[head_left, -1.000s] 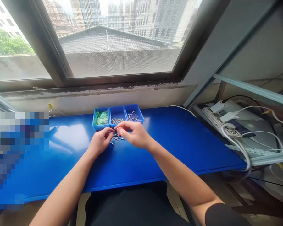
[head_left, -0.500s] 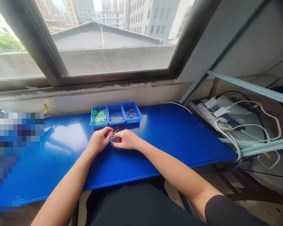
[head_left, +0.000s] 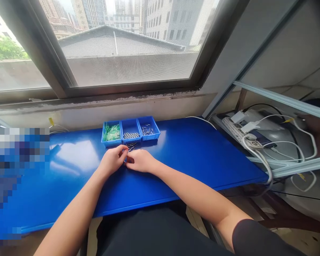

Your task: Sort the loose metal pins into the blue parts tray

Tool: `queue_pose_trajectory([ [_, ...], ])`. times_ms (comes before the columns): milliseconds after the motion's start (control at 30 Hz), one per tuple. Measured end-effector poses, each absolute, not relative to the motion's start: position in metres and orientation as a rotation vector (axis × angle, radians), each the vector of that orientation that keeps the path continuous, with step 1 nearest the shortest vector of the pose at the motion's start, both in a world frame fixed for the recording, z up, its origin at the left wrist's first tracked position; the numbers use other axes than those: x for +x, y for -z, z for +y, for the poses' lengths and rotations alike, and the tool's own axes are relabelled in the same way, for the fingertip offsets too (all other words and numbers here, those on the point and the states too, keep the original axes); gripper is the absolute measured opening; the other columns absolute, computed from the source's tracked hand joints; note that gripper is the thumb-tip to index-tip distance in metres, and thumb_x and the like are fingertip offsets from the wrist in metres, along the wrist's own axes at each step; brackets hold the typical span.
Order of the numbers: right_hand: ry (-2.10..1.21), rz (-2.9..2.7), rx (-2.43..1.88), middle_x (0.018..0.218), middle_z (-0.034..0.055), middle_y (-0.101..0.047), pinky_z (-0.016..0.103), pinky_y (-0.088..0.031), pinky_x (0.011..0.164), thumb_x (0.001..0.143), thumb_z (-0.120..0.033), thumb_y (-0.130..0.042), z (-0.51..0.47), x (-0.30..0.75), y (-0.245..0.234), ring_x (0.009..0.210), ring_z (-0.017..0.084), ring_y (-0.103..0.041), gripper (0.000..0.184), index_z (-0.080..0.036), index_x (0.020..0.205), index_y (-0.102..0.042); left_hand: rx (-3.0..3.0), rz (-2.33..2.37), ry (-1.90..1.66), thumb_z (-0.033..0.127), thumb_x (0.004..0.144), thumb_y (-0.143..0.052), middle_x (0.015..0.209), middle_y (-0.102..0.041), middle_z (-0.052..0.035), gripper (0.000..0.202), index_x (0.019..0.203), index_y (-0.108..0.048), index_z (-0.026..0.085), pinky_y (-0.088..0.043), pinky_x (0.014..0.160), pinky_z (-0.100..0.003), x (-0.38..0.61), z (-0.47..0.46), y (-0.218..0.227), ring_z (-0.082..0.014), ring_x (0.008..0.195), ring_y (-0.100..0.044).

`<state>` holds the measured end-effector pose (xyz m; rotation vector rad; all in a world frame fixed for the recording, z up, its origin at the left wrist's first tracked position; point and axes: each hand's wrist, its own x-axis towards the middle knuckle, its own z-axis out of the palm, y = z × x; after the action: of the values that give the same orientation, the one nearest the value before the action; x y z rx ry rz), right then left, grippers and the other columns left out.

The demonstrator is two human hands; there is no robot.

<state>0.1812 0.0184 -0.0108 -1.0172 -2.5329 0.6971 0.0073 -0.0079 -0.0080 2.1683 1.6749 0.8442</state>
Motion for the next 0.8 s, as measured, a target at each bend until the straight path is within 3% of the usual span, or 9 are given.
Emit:
queue_pose_trajectory([
  [300,-0.642,-2.502,-1.174,0.085,0.0048,-0.072,0.025,-0.035,0.062,0.086,-0.034,-0.061,0.014,0.175,0.011,0.075,0.017,-0.066,0.016,-0.018,0.084,-0.064,2.105,1.61,-0.829,0.032,0.092,-0.048,0.072,-0.072,-0.0012,0.025,0.1,-0.068,0.02,-0.047,0.058,-0.023,0.008,-0.007,0.008,-0.014,0.059,-0.063],
  [500,-0.632,-2.517,-1.187,0.088,0.0073,-0.072,0.026,-0.036,0.063,0.087,-0.025,-0.058,0.015,0.176,0.011,0.076,0.018,-0.066,0.01,-0.017,0.087,-0.065,2.14,1.626,-0.844,0.032,0.092,-0.049,0.072,-0.072,-0.0011,0.025,0.1,-0.069,0.02,-0.049,0.061,-0.024,0.008,-0.006,0.009,-0.0153,0.062,-0.065],
  [633,-0.821,-2.364,-1.169,0.078,0.0035,-0.069,0.023,-0.037,0.061,0.085,-0.022,-0.059,0.019,0.181,0.011,0.068,0.013,-0.061,0.008,-0.017,0.082,-0.064,2.143,1.634,-0.865,0.031,0.091,-0.049,0.076,-0.074,-0.0022,0.024,0.099,-0.069,0.02,-0.048,0.061,-0.024,0.007,-0.005,0.01,-0.0153,0.063,-0.065],
  [800,-1.079,-2.027,-1.095,0.073,0.0013,-0.065,0.022,-0.041,0.061,0.09,-0.03,-0.055,0.027,0.187,0.013,0.063,0.011,-0.056,0.017,-0.015,0.085,-0.06,2.178,1.673,-0.834,0.032,0.093,-0.048,0.079,-0.074,-0.0027,0.025,0.101,-0.069,0.02,-0.045,0.059,-0.024,0.004,-0.004,0.008,-0.0147,0.062,-0.064],
])
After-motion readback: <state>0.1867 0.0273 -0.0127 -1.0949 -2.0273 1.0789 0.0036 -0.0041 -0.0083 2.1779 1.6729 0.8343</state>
